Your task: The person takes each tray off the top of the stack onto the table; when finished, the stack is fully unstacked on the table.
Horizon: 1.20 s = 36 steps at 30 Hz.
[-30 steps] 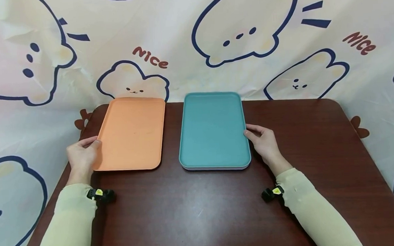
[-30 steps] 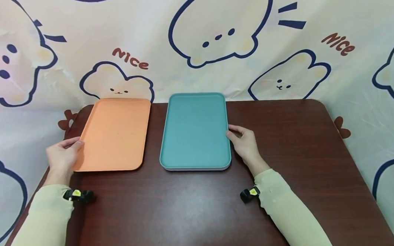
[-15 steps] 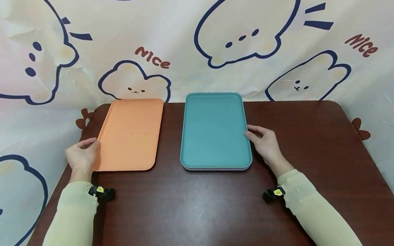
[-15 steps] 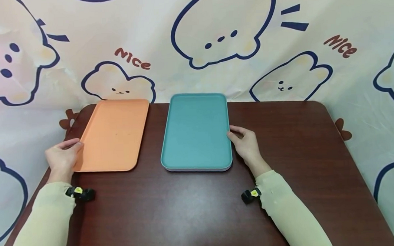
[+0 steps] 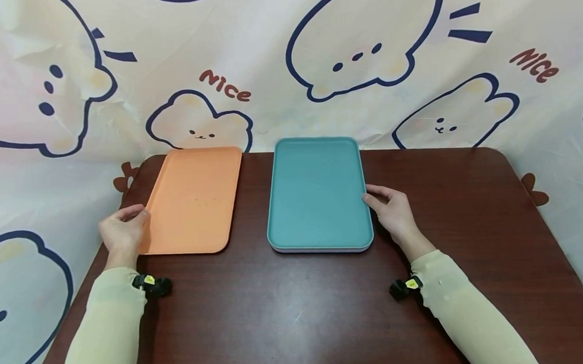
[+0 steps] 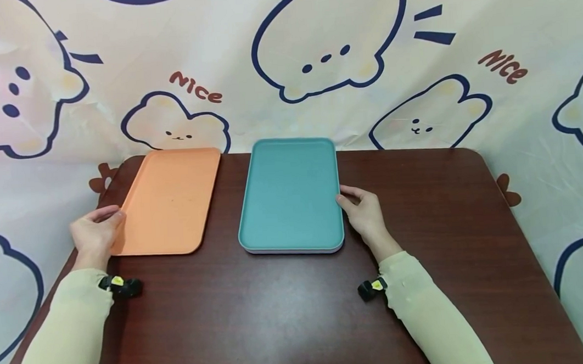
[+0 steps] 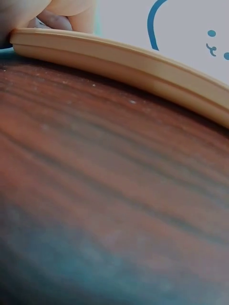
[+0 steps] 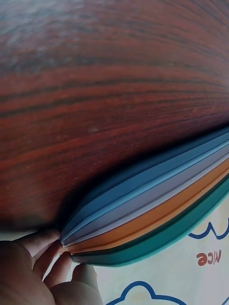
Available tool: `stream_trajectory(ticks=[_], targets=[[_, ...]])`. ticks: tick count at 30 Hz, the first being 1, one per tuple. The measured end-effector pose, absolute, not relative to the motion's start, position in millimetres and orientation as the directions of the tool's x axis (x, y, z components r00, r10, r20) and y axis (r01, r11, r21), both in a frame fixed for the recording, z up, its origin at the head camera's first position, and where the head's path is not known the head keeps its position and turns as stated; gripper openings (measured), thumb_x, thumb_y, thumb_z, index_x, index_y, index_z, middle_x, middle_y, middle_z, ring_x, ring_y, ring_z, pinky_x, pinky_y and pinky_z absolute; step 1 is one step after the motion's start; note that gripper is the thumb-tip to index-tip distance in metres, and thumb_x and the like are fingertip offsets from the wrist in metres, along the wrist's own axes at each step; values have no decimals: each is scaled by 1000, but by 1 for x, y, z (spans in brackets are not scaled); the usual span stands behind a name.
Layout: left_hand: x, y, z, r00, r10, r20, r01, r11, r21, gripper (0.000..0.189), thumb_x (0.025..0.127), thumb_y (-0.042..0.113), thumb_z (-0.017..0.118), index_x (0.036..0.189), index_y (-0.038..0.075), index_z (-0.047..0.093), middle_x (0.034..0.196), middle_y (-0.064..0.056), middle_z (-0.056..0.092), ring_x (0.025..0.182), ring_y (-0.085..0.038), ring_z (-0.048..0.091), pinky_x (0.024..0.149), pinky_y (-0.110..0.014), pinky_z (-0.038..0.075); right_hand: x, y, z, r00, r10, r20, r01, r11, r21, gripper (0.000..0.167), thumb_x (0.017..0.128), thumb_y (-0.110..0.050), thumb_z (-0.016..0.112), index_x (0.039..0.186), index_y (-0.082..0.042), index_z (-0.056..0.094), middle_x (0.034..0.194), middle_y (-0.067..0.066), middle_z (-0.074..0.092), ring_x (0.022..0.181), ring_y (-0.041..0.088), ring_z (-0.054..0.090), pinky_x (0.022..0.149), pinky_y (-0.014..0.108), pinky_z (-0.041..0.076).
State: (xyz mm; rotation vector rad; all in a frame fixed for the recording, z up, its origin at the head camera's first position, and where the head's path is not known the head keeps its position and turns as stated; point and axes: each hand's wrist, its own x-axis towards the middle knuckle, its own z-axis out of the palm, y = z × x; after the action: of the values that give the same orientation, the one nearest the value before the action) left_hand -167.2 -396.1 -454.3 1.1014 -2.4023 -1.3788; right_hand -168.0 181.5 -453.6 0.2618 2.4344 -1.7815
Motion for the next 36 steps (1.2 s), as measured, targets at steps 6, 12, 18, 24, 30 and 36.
stream_trajectory(ticks=[6, 12, 18, 24, 30, 36], targets=[[-166, -396, -447, -742, -642, -192, -531, 389, 753, 46, 106, 30, 66, 148, 11, 68, 119, 2, 70, 96, -1, 59, 74, -12, 47, -169, 183, -453, -980, 66, -188, 199, 302, -932, 43, 108, -23, 68, 147, -5, 67, 160, 15, 57, 149, 24, 47, 92, 11, 49], [-160, -377, -432, -728, -683, -63, -442, 397, 804, 45, 107, 33, 64, 145, 11, 70, 110, 12, 68, 91, 6, 56, 76, -10, 46, -171, 184, -451, -981, 76, -178, 193, 326, -925, 42, 108, -22, 67, 146, -6, 67, 160, 14, 57, 149, 24, 47, 105, 24, 49], [-154, -339, -424, -799, -602, 7, -298, 405, 864, 41, 107, 31, 66, 141, 9, 72, 110, 14, 72, 92, 11, 59, 79, -8, 49, -170, 187, -450, -986, 80, -145, 164, 330, -930, 40, 109, -21, 64, 146, -6, 67, 156, 14, 61, 149, 24, 49, 120, 43, 48], [-151, -305, -424, -898, -440, -5, -208, 414, 886, 40, 108, 27, 65, 141, 5, 70, 127, 0, 75, 103, 9, 63, 87, -7, 50, -168, 189, -449, -989, 83, -122, 142, 322, -936, 38, 110, -21, 62, 145, -6, 68, 148, 15, 68, 136, 22, 61, 107, 22, 53], [-148, -267, -424, -977, -211, 30, -46, 347, 937, 34, 109, 11, 62, 137, -8, 66, 135, -25, 71, 101, 9, 67, 92, -6, 54, -168, 191, -450, -990, 78, -118, 136, 287, -948, 38, 110, -18, 62, 144, -3, 67, 146, 16, 69, 115, 4, 68, 91, 7, 52], [-149, -227, -422, -999, -28, -26, -34, 346, 938, 37, 110, 12, 61, 142, -6, 64, 142, -26, 69, 121, -10, 69, 98, -9, 51, -168, 192, -453, -989, 81, -126, 142, 240, -961, 38, 110, -16, 63, 144, -1, 67, 147, 17, 68, 114, 2, 69, 92, 7, 54]])
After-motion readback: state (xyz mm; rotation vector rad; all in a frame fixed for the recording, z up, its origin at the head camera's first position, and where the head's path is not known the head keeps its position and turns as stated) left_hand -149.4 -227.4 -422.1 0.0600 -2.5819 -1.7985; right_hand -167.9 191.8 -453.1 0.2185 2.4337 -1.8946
